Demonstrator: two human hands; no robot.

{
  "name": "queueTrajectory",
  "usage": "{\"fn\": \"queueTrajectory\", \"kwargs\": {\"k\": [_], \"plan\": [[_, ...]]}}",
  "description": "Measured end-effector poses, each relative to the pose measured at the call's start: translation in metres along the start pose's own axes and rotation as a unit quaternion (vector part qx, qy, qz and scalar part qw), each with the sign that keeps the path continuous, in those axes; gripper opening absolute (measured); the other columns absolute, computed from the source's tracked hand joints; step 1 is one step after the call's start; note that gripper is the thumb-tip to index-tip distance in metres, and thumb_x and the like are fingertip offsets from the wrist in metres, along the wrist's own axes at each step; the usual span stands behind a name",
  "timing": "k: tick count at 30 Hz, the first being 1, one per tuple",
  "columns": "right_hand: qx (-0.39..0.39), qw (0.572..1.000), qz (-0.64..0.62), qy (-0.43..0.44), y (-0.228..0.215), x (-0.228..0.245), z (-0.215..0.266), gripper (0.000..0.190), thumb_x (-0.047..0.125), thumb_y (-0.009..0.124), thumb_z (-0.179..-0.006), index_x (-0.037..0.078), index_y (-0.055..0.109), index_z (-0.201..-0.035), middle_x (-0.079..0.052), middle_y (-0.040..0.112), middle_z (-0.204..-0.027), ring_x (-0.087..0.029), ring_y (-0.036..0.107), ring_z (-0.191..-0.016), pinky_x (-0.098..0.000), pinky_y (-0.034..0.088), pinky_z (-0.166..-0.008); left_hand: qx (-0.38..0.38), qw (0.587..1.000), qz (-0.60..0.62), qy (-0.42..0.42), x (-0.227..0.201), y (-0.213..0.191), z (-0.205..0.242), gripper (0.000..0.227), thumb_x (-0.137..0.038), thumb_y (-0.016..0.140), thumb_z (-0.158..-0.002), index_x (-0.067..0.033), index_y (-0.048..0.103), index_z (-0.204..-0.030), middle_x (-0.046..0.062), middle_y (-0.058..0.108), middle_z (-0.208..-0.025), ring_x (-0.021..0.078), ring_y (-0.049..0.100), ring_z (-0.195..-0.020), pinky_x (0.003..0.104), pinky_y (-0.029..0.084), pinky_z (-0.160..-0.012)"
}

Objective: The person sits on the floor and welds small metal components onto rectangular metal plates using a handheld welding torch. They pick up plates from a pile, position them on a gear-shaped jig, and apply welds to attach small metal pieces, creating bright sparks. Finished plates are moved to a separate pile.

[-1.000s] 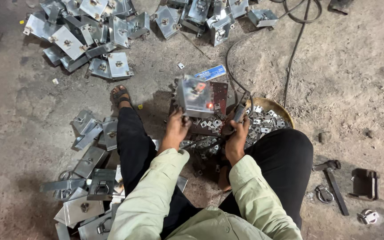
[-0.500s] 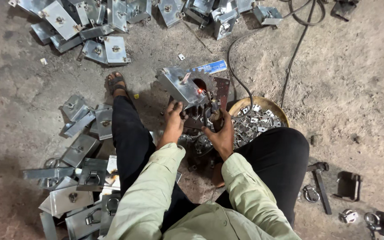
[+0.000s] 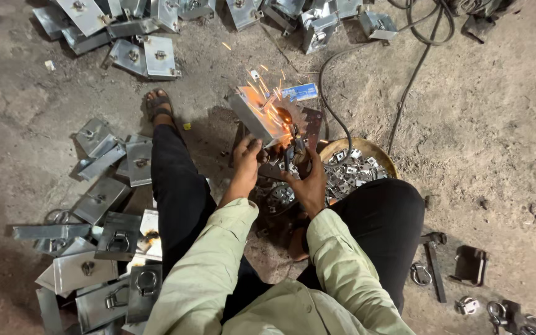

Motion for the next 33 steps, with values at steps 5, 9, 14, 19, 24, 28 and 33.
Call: {"fn": "queueTrajectory", "kwargs": {"k": [5,9,14,19,24,28,33], "plan": [[-0.013,0.999,0.004,-0.048,-0.001,-0.005,0.0,0.087,0.022,0.089,-0.068,0.005,0.05,-0.145,-0.018,0.064,-0.133,-0.028,0.063,-0.122,-0.0402,0.05,-0.105,-0.064,0.995,-0.018,-0.069,-0.004,0.001,0.008,0.034,-0.016,0.069,-0.092,-0.0081,0.065,-0.125,-0.001,0.068,-0.092,0.0092,0.058,-0.067,0.025,0.05,-0.061],[-0.006,0.998,-0.014,-0.056,-0.003,-0.005,0.002,0.081,0.02,0.083,-0.074,0.006,0.052,-0.147,-0.016,0.064,-0.136,-0.027,0.064,-0.125,-0.0388,0.051,-0.106,0.003,1.0,0.008,0.0,-0.006,0.003,0.006,0.033,-0.014,0.071,-0.096,-0.0006,0.066,-0.126,0.002,0.069,-0.098,0.0102,0.06,-0.074,0.026,0.05,-0.064],[-0.013,0.998,0.001,-0.056,-0.002,-0.006,-0.001,0.083,0.025,0.09,-0.069,0.004,0.053,-0.14,-0.017,0.062,-0.133,-0.029,0.061,-0.123,-0.0397,0.049,-0.104,-0.063,0.998,-0.014,-0.015,-0.004,0.0,0.009,0.034,-0.011,0.069,-0.091,-0.0046,0.063,-0.123,-0.012,0.063,-0.114,0.0058,0.064,-0.085,0.026,0.054,-0.067],[-0.022,0.998,0.017,-0.047,0.0,-0.015,-0.004,0.083,0.025,0.089,-0.072,0.004,0.052,-0.142,-0.017,0.062,-0.135,-0.029,0.06,-0.127,-0.0405,0.047,-0.107,-0.032,0.999,-0.007,-0.013,-0.007,0.004,0.008,0.032,-0.012,0.07,-0.093,-0.0063,0.065,-0.123,0.003,0.067,-0.097,0.0118,0.06,-0.072,0.028,0.049,-0.059],[-0.021,0.999,0.012,-0.042,0.0,-0.018,-0.003,0.086,0.028,0.092,-0.067,0.005,0.052,-0.14,-0.018,0.06,-0.136,-0.03,0.058,-0.127,-0.0411,0.046,-0.106,-0.054,0.997,-0.054,-0.029,-0.01,0.005,0.01,0.026,-0.016,0.069,-0.095,-0.0054,0.068,-0.118,0.003,0.066,-0.091,0.0119,0.057,-0.065,0.027,0.044,-0.054],[-0.013,0.998,0.009,-0.064,0.001,-0.024,-0.006,0.089,0.028,0.09,-0.066,0.006,0.052,-0.143,-0.017,0.062,-0.137,-0.029,0.061,-0.126,-0.0405,0.049,-0.105,-0.049,0.997,-0.059,-0.016,-0.011,0.003,0.012,0.025,-0.018,0.068,-0.098,-0.0065,0.069,-0.12,-0.001,0.066,-0.089,0.0077,0.058,-0.069,0.025,0.045,-0.059],[0.002,1.0,-0.008,-0.008,0.001,-0.029,-0.005,0.087,0.031,0.087,-0.067,0.007,0.052,-0.143,-0.015,0.066,-0.13,-0.027,0.066,-0.119,-0.0383,0.053,-0.101,-0.038,0.998,-0.042,-0.03,-0.002,0.0,0.004,0.025,-0.016,0.071,-0.096,-0.0072,0.066,-0.119,0.0,0.068,-0.085,0.009,0.059,-0.065,0.026,0.045,-0.056]]}}
Point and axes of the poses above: each hand's wrist, its own z-axis away from the middle knuckle, its own y-axis out of the palm, x = y × z, the point moved 6 cm from there along -z, towards the middle knuckle
